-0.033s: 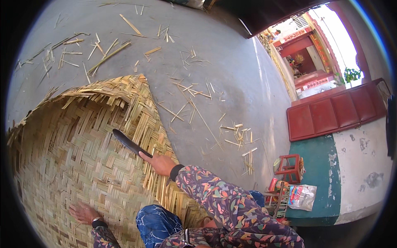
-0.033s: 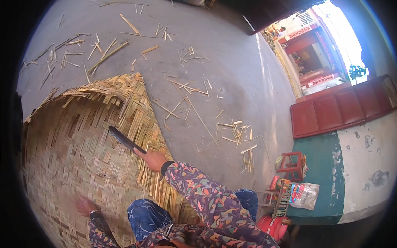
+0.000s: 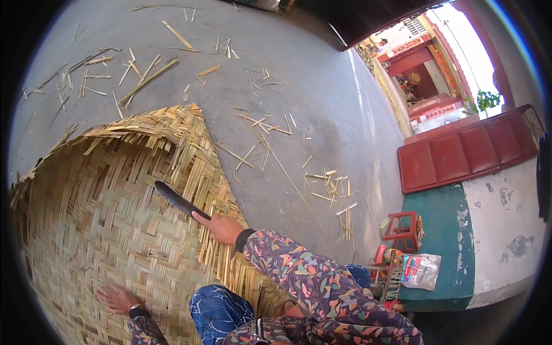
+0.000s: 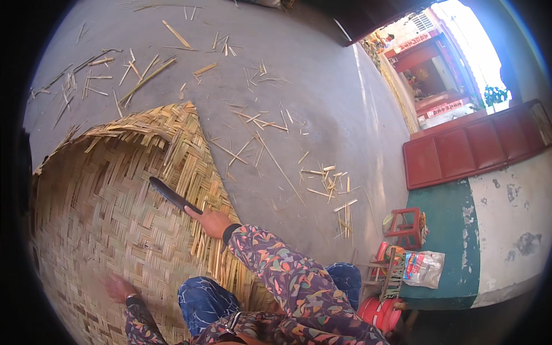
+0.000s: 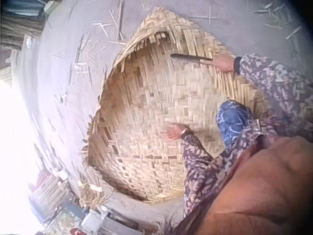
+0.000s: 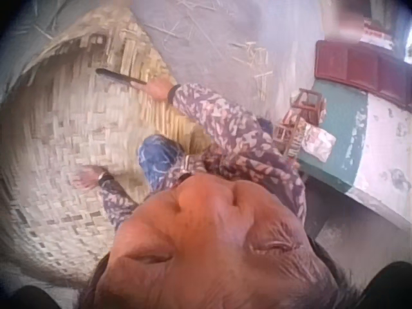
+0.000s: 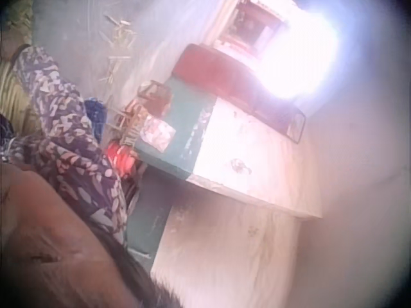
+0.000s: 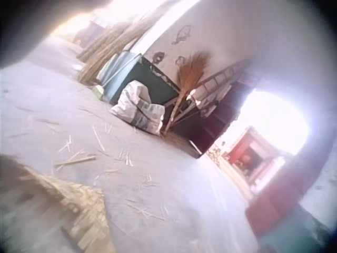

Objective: The person uses a knife to trim and adjust the edges of a large woven basket while sitting on the floor. They repeatedly tap and press the woven material to secure the structure.

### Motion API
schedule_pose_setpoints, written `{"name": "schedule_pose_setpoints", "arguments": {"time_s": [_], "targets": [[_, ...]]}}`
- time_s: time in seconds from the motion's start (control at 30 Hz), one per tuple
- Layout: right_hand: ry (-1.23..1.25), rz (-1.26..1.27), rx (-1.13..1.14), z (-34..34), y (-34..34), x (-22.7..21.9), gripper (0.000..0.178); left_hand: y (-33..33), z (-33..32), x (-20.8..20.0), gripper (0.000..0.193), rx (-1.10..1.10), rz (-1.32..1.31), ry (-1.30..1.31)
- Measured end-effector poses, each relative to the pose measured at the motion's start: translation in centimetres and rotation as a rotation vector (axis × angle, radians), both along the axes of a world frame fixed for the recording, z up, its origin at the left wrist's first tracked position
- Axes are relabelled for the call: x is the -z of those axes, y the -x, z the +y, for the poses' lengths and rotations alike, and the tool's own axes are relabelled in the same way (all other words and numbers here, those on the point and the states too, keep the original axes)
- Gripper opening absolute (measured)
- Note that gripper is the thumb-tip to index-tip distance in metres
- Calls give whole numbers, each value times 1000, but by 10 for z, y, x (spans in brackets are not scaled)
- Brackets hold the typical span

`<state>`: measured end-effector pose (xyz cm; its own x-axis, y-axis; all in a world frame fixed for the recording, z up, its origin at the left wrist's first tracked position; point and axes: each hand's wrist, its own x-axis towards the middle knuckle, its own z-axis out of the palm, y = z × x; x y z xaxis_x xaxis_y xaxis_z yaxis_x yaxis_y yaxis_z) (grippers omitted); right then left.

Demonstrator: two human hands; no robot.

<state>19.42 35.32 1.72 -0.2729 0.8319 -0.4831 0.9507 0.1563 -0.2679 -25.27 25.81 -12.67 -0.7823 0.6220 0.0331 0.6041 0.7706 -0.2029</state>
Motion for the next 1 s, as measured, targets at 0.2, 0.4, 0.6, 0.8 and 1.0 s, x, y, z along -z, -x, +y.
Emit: {"name": "schedule_pose_setpoints", "arguments": {"time_s": [0.2,0.4,0.6,0.8,1.0], "targets": [[-28,13,41,-4,-1,-2,85,-12,6,-10,60,9,91,224],[-13,9,52,-5,-2,1,82,-16,3,-17,60,23,133,250],[11,-14,47,-4,-3,-5,82,-15,-1,-16,60,13,117,184],[27,-34,71,-2,0,-10,84,-13,-2,-8,60,8,103,160],[21,-79,42,-6,-3,-2,86,-29,2,-28,58,19,170,248]]}}
